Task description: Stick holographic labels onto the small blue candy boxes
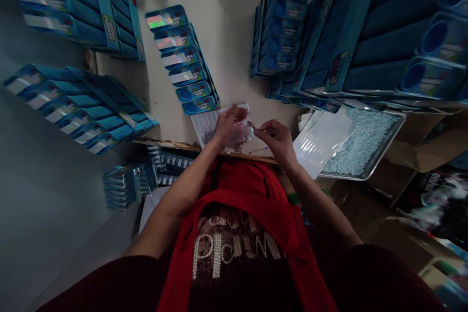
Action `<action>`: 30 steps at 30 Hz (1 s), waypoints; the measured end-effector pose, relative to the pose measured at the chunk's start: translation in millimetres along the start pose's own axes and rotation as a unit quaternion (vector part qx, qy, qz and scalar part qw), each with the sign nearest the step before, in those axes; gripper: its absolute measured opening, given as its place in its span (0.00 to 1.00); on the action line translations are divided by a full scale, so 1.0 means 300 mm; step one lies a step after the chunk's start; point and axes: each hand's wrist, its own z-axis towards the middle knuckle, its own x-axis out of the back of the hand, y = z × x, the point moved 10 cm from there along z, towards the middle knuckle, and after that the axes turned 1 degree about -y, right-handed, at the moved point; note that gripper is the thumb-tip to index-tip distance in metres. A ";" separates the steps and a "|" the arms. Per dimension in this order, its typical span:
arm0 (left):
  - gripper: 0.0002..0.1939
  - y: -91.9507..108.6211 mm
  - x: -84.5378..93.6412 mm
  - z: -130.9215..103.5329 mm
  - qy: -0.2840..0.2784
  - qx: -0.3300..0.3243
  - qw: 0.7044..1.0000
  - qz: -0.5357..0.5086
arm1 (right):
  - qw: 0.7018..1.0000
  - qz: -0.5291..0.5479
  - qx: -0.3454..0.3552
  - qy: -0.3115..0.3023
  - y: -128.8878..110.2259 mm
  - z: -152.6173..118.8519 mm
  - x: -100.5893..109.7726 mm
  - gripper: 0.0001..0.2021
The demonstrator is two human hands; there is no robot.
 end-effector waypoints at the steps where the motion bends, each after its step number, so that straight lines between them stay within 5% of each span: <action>1: 0.40 0.002 -0.018 -0.033 -0.024 0.021 0.998 -0.062 | 0.999 0.033 -0.009 -0.003 -0.016 -0.001 0.005 0.19; 5: 0.38 0.016 -0.063 -0.137 -0.068 0.105 0.958 -0.260 | 0.994 0.106 -0.041 -0.003 -0.041 0.010 0.026 0.23; 12: 0.26 0.032 -0.002 -0.226 0.027 0.132 0.954 -0.269 | 0.994 0.098 -0.051 -0.004 -0.067 0.001 0.031 0.22; 16: 0.18 0.124 0.168 -0.279 0.101 0.055 0.969 -0.218 | 0.999 0.046 -0.009 0.006 -0.170 0.010 -0.032 0.18; 23: 0.10 0.288 0.576 -0.279 0.237 -0.054 0.966 -0.086 | 0.985 -0.085 0.148 0.035 -0.436 0.138 -0.310 0.13; 26: 0.09 0.294 0.665 -0.235 0.254 -0.060 0.963 -0.065 | 0.980 -0.119 0.152 0.048 -0.457 0.205 -0.391 0.12; 30: 0.09 0.276 0.700 -0.191 0.247 -0.055 0.966 -0.060 | 0.977 -0.149 0.145 0.057 -0.449 0.253 -0.431 0.11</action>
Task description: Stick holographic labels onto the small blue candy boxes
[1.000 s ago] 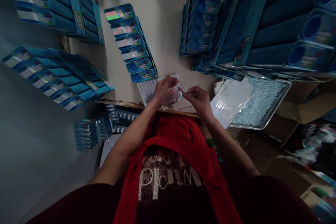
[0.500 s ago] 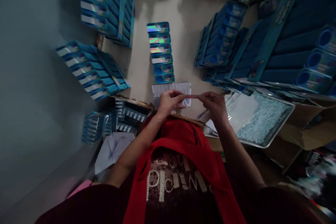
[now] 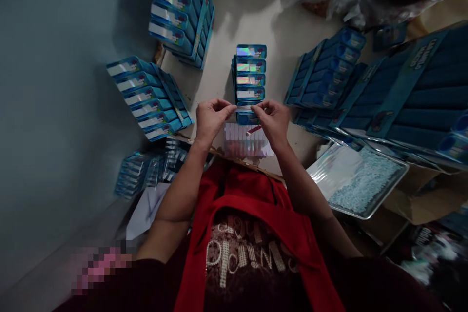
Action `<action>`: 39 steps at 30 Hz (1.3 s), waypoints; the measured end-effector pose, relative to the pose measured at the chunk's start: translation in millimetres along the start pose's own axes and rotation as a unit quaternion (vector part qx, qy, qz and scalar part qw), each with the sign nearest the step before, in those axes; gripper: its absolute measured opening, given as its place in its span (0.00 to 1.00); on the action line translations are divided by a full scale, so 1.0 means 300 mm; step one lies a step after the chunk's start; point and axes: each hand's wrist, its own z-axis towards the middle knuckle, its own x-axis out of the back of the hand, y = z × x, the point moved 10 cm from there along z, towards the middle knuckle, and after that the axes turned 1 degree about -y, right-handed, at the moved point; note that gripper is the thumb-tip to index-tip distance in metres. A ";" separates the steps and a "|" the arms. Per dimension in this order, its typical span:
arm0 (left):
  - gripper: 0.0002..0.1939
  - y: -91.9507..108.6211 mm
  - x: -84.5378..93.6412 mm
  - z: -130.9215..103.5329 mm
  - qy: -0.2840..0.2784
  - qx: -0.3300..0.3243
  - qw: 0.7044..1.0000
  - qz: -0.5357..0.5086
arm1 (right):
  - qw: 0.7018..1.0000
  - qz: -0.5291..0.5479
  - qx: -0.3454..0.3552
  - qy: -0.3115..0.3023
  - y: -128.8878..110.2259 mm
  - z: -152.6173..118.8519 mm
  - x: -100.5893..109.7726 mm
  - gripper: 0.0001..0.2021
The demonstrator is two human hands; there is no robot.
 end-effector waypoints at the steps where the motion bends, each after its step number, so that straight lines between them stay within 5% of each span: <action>1: 0.09 -0.006 -0.001 0.006 -0.004 0.002 1.000 -0.003 | 1.000 -0.004 0.000 -0.001 0.001 0.004 -0.006 0.11; 9: 0.13 -0.072 -0.010 0.038 -0.018 0.021 0.999 -0.032 | 1.000 0.014 -0.010 -0.025 0.019 0.009 -0.043 0.13; 15: 0.28 -0.255 -0.117 0.064 -0.052 0.134 0.974 -0.178 | 1.000 0.002 -0.020 0.019 0.106 0.059 -0.031 0.18; 18: 0.26 -0.343 -0.173 0.067 -0.058 0.194 0.961 -0.190 | 0.999 0.021 -0.024 0.006 0.137 0.077 -0.039 0.21; 20: 0.22 -0.361 -0.152 0.055 -0.020 0.197 0.967 -0.159 | 0.999 0.035 -0.031 -0.005 0.139 0.072 -0.035 0.21; 24: 0.21 -0.232 0.004 -0.056 0.119 0.063 0.986 -0.100 | 0.994 0.102 -0.050 -0.007 0.104 0.019 0.011 0.22; 26: 0.26 -0.156 0.006 -0.136 0.072 0.021 0.992 -0.100 | 0.990 0.130 -0.051 -0.010 0.071 -0.017 0.031 0.25; 30: 0.40 -0.082 -0.113 -0.255 -0.098 0.039 0.986 -0.126 | 0.987 0.156 -0.043 -0.023 0.004 -0.070 0.039 0.27; 33: 0.32 -0.065 -0.143 -0.272 -0.085 0.036 0.988 -0.120 | 0.984 0.173 -0.039 -0.029 -0.023 -0.090 0.037 0.27; 39: 0.26 -0.078 -0.085 -0.251 -0.071 0.057 0.991 -0.102 | 0.968 0.227 -0.053 -0.093 0.023 -0.120 0.034 0.31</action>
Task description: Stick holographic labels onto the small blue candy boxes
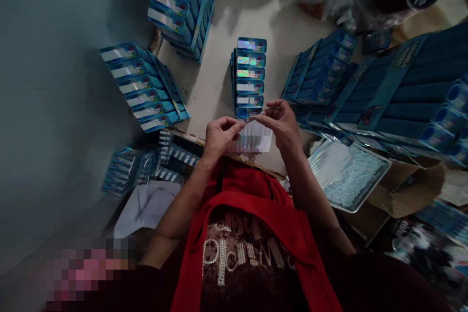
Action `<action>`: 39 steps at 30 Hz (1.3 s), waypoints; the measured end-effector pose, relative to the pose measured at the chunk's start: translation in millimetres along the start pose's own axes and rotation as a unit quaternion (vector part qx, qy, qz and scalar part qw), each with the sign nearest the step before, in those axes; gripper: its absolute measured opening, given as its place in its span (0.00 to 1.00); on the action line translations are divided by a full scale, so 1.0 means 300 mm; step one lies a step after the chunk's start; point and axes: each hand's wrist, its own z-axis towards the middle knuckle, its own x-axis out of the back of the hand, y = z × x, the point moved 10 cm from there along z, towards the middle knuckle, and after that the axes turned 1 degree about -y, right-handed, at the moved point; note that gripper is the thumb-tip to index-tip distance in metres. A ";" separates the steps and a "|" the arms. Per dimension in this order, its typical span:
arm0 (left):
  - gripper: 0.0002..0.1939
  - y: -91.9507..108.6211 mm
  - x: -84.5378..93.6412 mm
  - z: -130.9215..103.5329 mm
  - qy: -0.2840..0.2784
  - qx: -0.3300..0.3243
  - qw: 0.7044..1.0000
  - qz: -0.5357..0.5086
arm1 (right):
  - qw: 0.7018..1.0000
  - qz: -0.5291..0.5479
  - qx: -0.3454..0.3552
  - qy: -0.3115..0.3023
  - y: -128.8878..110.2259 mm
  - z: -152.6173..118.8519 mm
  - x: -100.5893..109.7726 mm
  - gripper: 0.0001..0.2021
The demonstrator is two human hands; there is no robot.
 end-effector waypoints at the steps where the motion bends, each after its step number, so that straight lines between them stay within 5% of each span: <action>1: 0.26 0.001 0.014 0.006 -0.013 0.010 1.000 0.019 | 1.000 0.004 -0.004 -0.008 0.018 -0.005 0.003 0.31; 5: 0.20 0.031 0.055 0.056 -0.049 0.006 0.991 0.122 | 0.999 -0.019 0.013 0.041 0.073 -0.013 0.022 0.27; 14: 0.15 0.052 0.108 0.158 -0.001 -0.040 0.977 0.208 | 0.978 -0.154 0.103 0.097 0.037 0.033 -0.037 0.17; 18: 0.14 0.006 0.109 0.182 -0.001 -0.030 0.983 0.179 | 0.972 -0.191 0.093 0.100 0.054 0.046 -0.038 0.16; 24: 0.18 -0.166 0.061 0.235 0.002 0.033 0.999 0.018 | 0.967 -0.209 0.047 0.139 0.123 0.091 0.032 0.27; 28: 0.19 -0.229 0.127 0.251 0.120 0.019 0.992 0.046 | 0.995 -0.088 -0.034 0.037 0.218 0.165 0.044 0.35; 31: 0.23 -0.168 0.166 0.255 0.193 -0.054 0.978 0.065 | 0.999 -0.037 -0.019 0.018 0.198 0.227 0.060 0.47; 35: 0.41 -0.039 0.029 0.311 0.105 -0.134 0.985 0.035 | 0.997 0.053 0.022 -0.060 0.142 0.297 -0.048 0.49; 39: 0.40 -0.024 -0.127 0.354 0.009 -0.033 0.999 -0.011 | 0.986 0.141 0.007 -0.085 0.130 0.287 -0.163 0.43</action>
